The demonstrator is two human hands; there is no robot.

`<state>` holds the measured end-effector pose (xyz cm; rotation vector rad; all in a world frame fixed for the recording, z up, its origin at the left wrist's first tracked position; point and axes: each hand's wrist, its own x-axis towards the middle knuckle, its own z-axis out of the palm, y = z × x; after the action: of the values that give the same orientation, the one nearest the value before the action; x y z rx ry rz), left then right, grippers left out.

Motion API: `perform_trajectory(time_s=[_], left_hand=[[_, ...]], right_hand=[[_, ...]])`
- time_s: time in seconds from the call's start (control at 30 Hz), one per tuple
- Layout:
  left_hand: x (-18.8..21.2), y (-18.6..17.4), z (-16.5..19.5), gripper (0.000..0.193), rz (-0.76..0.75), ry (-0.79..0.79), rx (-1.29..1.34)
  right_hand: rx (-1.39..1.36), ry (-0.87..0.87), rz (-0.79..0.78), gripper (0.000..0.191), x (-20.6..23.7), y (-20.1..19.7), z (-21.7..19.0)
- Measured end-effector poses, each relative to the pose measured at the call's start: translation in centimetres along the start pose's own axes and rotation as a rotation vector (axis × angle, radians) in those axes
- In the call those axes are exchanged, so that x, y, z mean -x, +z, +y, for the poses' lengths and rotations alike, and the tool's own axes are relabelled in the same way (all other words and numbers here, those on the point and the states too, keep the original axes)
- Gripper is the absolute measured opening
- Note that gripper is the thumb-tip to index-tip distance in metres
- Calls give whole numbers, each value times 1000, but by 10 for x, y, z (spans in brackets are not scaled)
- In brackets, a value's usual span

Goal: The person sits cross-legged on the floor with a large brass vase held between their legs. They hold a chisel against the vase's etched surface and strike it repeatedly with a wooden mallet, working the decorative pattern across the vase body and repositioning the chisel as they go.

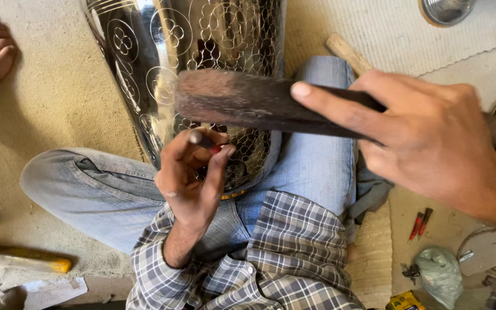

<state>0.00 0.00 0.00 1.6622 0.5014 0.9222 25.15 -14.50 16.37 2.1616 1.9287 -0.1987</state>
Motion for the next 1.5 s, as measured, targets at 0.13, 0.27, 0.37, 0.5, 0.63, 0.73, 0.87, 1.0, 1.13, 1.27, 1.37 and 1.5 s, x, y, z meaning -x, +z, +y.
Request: perform_trajectory(time_s=[0.13,0.27,0.37,0.5,0.63,0.73,0.87,1.0,1.13,1.27,1.37,1.5], left_hand=[[1,1,2,39,3,71,-25],[1,-2,2,35,-6,75,-14],[-11,-7,-1,22,-88,102,-179],[-25,-14,5,26,-269,189,-192],[-40,-16,8,22,-453,173,-344],[-48,-14,4,25,-589,176,-300],[-68,-13,3,37,-801,236,-283],[-82,-4,8,51,-951,231,-145],[-93,7,13,49,-1141,163,-113],[-104,18,15,48,-1253,218,-33],[-106,23,19,49,-1337,192,-86],[-109,25,22,55,-1486,160,-274]], right_hand=[[-232,-33,301,84,10,8,2],[-555,-52,493,79,12,20,-6],[-346,-86,351,82,18,22,-7],[-652,42,354,79,14,46,-18],[-333,92,235,83,25,64,-24],[-442,186,280,83,41,78,-36],[-971,366,412,75,56,101,-62],[-652,353,538,80,65,127,-88],[-1114,530,668,93,75,150,-121],[-1210,552,759,84,86,166,-144],[-1240,665,768,84,90,172,-152],[-956,513,759,83,87,174,-146]])
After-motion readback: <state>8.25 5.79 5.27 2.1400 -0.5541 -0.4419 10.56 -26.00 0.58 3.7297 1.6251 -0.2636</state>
